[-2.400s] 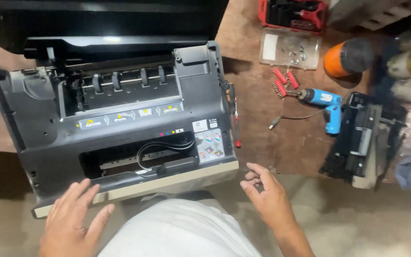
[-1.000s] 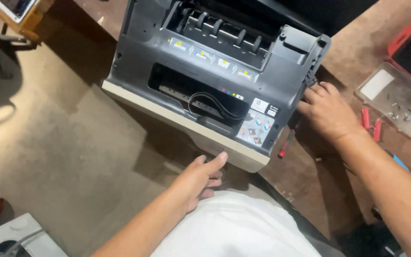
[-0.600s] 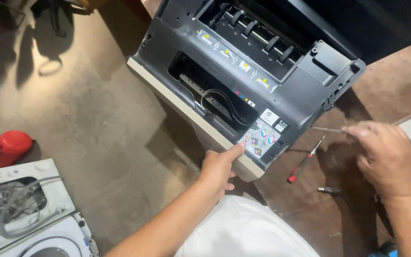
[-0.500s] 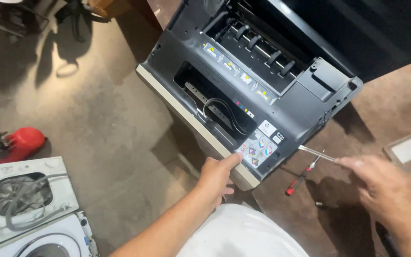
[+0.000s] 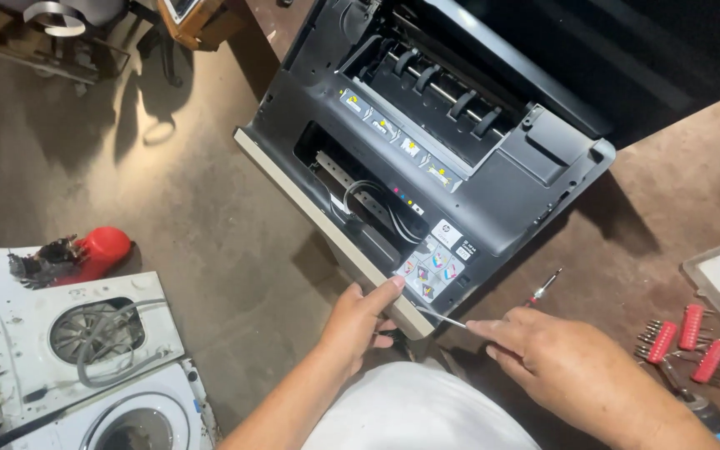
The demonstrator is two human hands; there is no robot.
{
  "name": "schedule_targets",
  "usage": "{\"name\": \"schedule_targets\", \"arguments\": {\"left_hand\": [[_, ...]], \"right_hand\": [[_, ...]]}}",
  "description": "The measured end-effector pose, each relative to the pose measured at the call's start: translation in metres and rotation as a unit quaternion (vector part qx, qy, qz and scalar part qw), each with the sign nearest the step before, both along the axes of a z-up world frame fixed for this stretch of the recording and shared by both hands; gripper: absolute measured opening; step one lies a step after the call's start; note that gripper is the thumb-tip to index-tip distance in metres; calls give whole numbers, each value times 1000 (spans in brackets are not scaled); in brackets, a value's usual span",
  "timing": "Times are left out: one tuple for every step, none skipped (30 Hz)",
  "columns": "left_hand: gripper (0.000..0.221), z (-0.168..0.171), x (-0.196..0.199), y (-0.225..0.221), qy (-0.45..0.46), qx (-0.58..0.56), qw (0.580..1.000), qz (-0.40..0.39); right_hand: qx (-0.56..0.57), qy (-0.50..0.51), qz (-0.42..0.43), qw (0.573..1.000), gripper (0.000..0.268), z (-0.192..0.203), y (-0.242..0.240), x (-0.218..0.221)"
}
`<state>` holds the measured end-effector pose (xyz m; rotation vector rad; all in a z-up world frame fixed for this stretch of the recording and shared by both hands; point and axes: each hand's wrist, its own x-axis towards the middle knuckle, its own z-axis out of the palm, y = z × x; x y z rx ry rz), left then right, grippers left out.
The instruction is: Disassembling a printer to access and remove internal components like the scanner bed and circuit boards for repair.
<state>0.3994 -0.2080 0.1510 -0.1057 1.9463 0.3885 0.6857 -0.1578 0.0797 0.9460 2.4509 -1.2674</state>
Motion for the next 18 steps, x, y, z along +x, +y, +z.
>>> {"name": "schedule_targets", "arguments": {"left_hand": [[63, 2, 0, 1, -2, 1, 1000, -6], [63, 1, 0, 1, -4, -1, 1000, -3], [63, 0, 0, 1, -6, 5, 1000, -2], [62, 0, 0, 1, -9, 10, 1000, 0], [62, 2, 1, 1, -10, 8, 1000, 2], [63, 4, 1, 2, -13, 7, 1000, 8], [64, 5, 2, 3, -15, 6, 1000, 15], [64, 5, 1, 4, -17, 6, 1000, 15], [62, 5, 1, 5, -18, 4, 1000, 18], [60, 6, 1, 4, -19, 2, 1000, 22], [60, 5, 0, 3, -20, 0, 1000, 23], [60, 4, 0, 3, -22, 3, 999, 24], [61, 2, -1, 3, -23, 6, 999, 26], [61, 3, -1, 3, -24, 6, 999, 27], [61, 4, 0, 4, -26, 11, 999, 30], [61, 6, 0, 4, -29, 13, 999, 31], [61, 5, 0, 2, -31, 11, 999, 31], [63, 4, 1, 2, -28, 15, 999, 37]], "right_hand": [[11, 20, -1, 1000, 50, -2, 2, 0], [9, 18, 1, 1000, 50, -2, 5, -1], [5, -2, 12, 1000, 50, -1, 8, -1], [0, -23, 22, 1000, 51, 0, 10, -2], [-2, -24, 24, 999, 51, 4, 14, -6], [-2, -69, 49, 996, 53, 8, 18, -9], [-3, -114, 74, 991, 57, 13, 22, -12], [-3, -115, 75, 991, 57, 11, 22, -12], [11, -86, 72, 994, 55, 8, 22, -13], [24, -58, 69, 996, 53, 6, 21, -13], [23, -59, 70, 996, 53, 8, 21, -13], [43, -36, 72, 996, 44, 10, 23, -15], [64, -13, 74, 995, 37, 12, 24, -16], [64, -14, 75, 995, 37, 16, 27, -20], [66, -33, 119, 990, 43, 19, 30, -23], [66, -53, 162, 983, 51, 23, 30, -26], [64, -54, 162, 983, 51, 31, 32, -31], [81, -54, 203, 974, 37, 40, 34, -36]]}}
